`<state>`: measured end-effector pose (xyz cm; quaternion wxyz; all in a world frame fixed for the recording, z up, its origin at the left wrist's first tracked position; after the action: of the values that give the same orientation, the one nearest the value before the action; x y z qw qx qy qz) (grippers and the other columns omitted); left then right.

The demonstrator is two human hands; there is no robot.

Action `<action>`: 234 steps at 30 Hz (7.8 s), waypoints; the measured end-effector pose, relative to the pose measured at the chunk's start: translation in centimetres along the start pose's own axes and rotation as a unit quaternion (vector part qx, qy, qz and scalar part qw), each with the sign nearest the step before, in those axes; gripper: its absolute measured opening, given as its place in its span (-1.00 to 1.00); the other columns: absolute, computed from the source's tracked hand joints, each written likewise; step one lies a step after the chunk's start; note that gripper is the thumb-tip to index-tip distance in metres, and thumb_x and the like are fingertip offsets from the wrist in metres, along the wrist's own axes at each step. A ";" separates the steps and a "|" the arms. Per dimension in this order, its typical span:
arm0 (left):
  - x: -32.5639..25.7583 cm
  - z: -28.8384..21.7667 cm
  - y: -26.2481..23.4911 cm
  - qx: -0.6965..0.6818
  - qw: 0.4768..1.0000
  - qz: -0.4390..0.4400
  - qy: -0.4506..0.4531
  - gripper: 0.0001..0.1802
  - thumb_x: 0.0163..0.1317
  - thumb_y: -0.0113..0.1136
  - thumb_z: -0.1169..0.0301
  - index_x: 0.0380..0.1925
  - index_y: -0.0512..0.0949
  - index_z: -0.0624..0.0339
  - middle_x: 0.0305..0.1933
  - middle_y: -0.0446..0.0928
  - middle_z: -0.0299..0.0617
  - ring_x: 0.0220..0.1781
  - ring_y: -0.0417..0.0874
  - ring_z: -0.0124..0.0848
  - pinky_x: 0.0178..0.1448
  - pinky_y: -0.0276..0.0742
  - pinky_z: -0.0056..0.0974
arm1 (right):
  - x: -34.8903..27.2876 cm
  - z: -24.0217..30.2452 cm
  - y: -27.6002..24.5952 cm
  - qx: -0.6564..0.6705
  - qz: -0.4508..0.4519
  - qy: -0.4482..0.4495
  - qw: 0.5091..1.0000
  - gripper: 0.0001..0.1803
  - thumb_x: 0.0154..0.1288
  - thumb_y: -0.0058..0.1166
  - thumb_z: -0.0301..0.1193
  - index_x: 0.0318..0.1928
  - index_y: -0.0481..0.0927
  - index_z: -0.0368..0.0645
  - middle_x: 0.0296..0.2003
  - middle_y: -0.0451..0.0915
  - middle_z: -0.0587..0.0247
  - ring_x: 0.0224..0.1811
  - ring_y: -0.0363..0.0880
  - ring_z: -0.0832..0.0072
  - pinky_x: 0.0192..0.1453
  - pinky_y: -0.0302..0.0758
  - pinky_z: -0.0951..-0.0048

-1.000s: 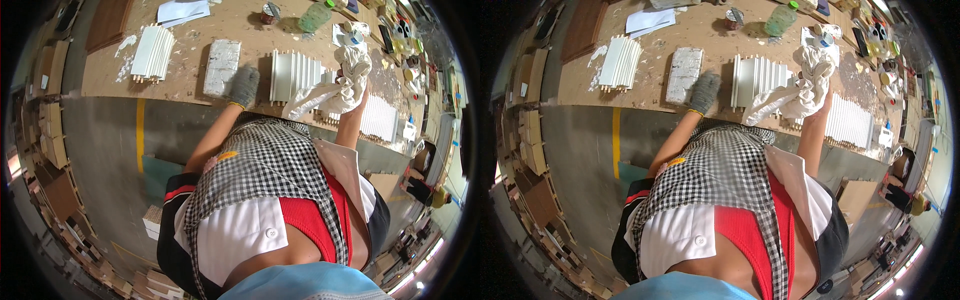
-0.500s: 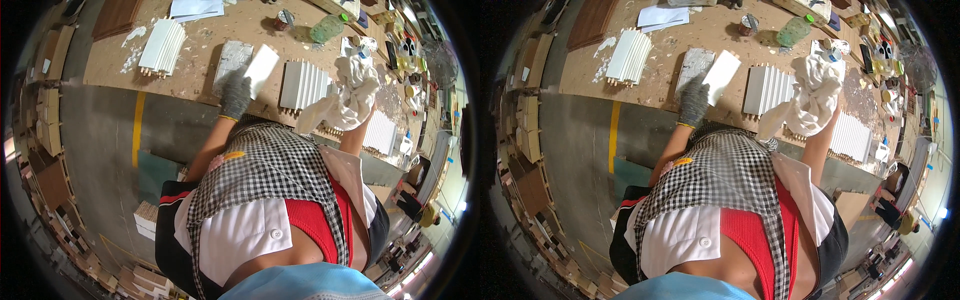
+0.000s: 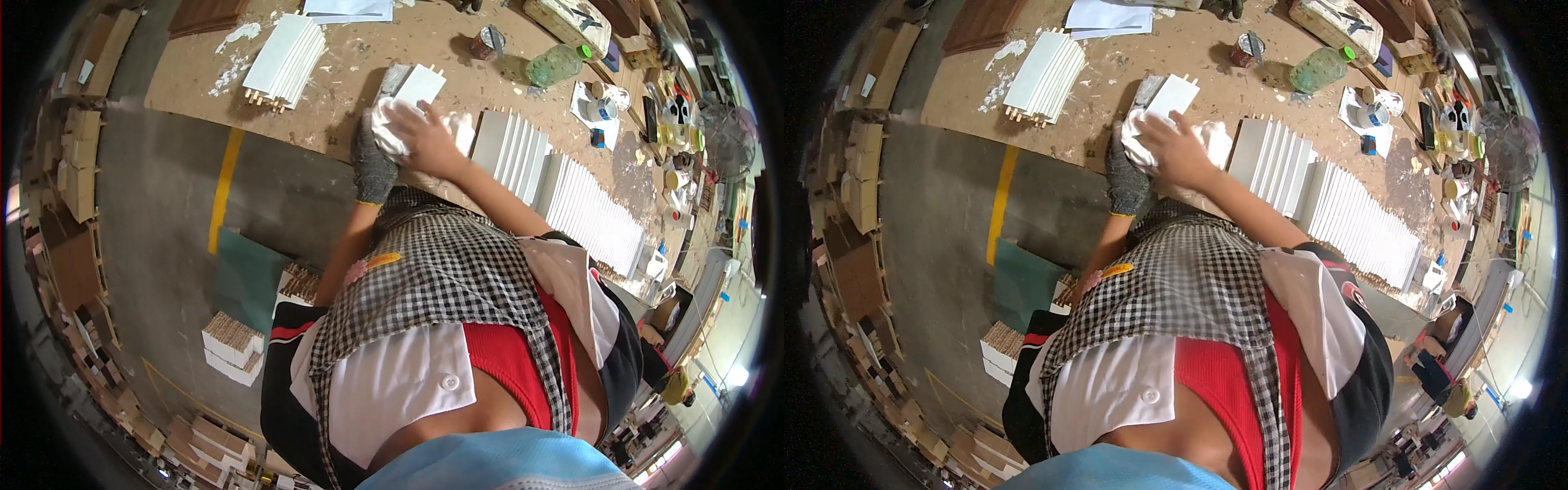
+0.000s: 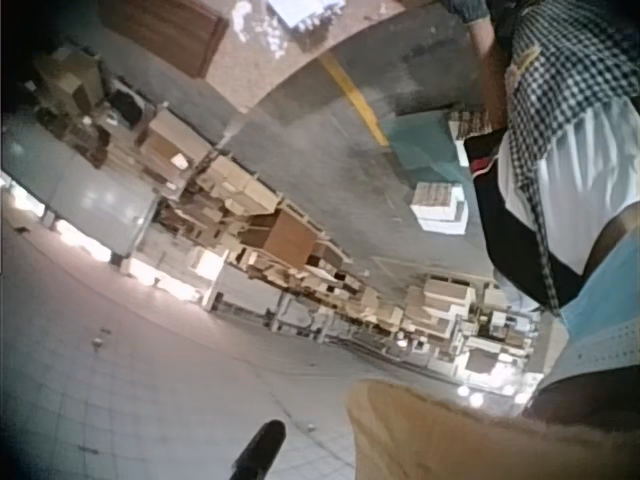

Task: The person wipes white wooden pieces with a cloth and applies a substance using a small applicator.

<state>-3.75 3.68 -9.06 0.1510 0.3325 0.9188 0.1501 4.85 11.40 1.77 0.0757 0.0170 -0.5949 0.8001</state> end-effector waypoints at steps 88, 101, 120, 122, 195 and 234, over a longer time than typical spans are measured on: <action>-2.2 -4.2 -0.1 0.233 0.972 0.014 0.034 0.12 0.04 0.54 0.41 0.50 -0.01 0.29 0.36 0.17 0.11 0.36 0.35 -0.11 0.36 0.43 -0.06 | -27.0 -27.6 -20.0 0.188 -0.702 0.339 0.597 -0.58 0.44 0.18 -0.20 0.11 0.56 -0.26 0.01 0.67 0.09 -0.14 0.73 0.26 -0.21 0.68 0.20; -2.4 -4.9 -0.8 0.231 0.972 0.016 0.040 0.16 -0.03 0.58 0.47 0.50 0.01 0.32 -0.02 0.35 -0.18 -0.19 0.30 -0.44 -0.05 0.49 -0.35 | -17.3 -28.9 -23.8 -0.227 -0.362 0.412 0.805 -0.53 0.18 0.39 -0.07 -0.14 0.64 -0.20 -0.35 0.68 -0.06 -0.26 0.66 -0.04 -0.19 0.55 0.06; -1.8 -4.3 0.4 0.074 0.996 0.024 -0.039 -0.11 0.31 0.26 0.37 0.52 -0.01 0.27 0.38 0.35 -0.01 0.33 0.45 -0.22 0.28 0.52 -0.16 | 4.0 -5.4 1.0 -0.171 -0.001 0.099 0.980 -0.30 0.18 0.28 -0.31 0.34 0.42 -0.19 0.28 0.44 -0.16 0.37 0.38 0.02 0.42 0.31 -0.02; -0.4 -0.4 -1.1 -0.180 0.973 -0.034 -0.138 -0.37 0.54 -0.05 0.34 0.51 0.05 0.28 0.47 0.28 0.01 0.42 0.37 -0.21 0.32 0.51 -0.09 | 3.8 0.8 3.5 -0.044 -0.049 0.034 0.997 -0.24 0.18 0.29 -0.33 0.38 0.35 -0.25 0.34 0.40 -0.09 0.44 0.33 0.11 0.51 0.24 0.03; -1.8 -11.9 1.0 0.592 0.759 0.078 0.259 -0.21 0.21 0.42 0.33 0.39 0.29 0.29 0.34 0.38 0.24 0.31 0.45 0.10 0.39 0.37 0.03 | -2.0 -11.2 -7.2 0.225 -0.231 0.249 0.913 -0.46 0.13 0.28 -0.58 0.17 0.64 0.00 0.05 0.65 0.15 0.00 0.64 0.09 0.05 0.60 0.23; -1.4 -11.2 -3.9 0.508 0.849 0.088 0.114 0.05 0.04 0.58 0.15 0.44 0.20 0.30 0.40 0.27 0.26 0.46 0.30 0.09 0.45 0.31 0.03 | -3.1 -10.0 -3.1 0.242 -0.271 0.295 0.884 -0.46 0.28 0.26 -0.53 0.28 0.51 -0.05 -0.07 0.56 0.09 -0.08 0.64 0.25 -0.07 0.65 0.29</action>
<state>-9.15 -2.04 -0.13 -0.1585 0.4227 0.8444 -0.2883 9.01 21.49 1.39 0.4551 -0.0413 -0.3047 0.8357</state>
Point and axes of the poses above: each hand's wrist, its own x-axis towards the middle knuckle, its own y-axis out of the palm, z = x × y, the point moved 7 cm from there along x, towards the middle knuckle
